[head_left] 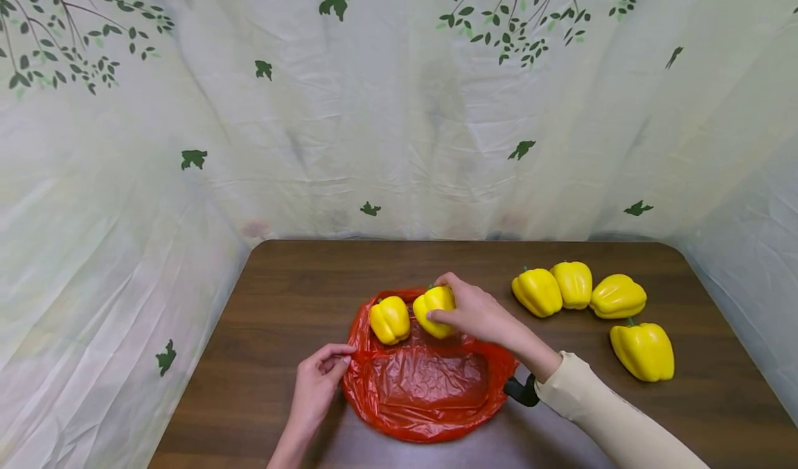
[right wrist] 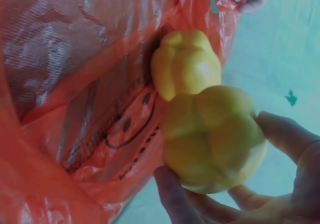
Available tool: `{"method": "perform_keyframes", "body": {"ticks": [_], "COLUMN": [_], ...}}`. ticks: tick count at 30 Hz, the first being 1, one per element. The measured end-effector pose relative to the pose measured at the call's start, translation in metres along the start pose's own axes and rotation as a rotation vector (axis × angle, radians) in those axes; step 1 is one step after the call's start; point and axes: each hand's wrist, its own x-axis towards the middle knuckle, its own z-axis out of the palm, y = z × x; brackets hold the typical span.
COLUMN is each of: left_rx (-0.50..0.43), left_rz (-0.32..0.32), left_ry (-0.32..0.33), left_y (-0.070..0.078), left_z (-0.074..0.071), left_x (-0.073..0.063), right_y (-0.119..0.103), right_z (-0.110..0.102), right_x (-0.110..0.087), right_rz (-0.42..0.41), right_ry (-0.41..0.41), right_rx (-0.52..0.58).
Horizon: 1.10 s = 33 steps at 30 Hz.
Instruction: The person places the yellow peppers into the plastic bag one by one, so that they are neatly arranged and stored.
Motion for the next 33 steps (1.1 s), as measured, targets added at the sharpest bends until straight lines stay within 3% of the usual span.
{"method": "perform_keyframes", "body": {"ticks": [10, 19, 33], "left_rx": [0.011, 0.005, 0.006], "left_rz": [-0.013, -0.007, -0.008], "left_ry": [-0.002, -0.003, -0.003], "left_y": [0.0, -0.001, -0.002], "left_z": [0.0, 0.0, 0.0], "left_x": [0.001, 0.0, 0.0], "right_y": [0.001, 0.006, 0.015], "right_z": [0.009, 0.018, 0.022], "right_x": [0.018, 0.03, 0.033], "right_rz": [0.043, 0.055, 0.092], "right_ry": [-0.081, -0.059, -0.037], "right_rx": [-0.013, -0.024, 0.011]}}
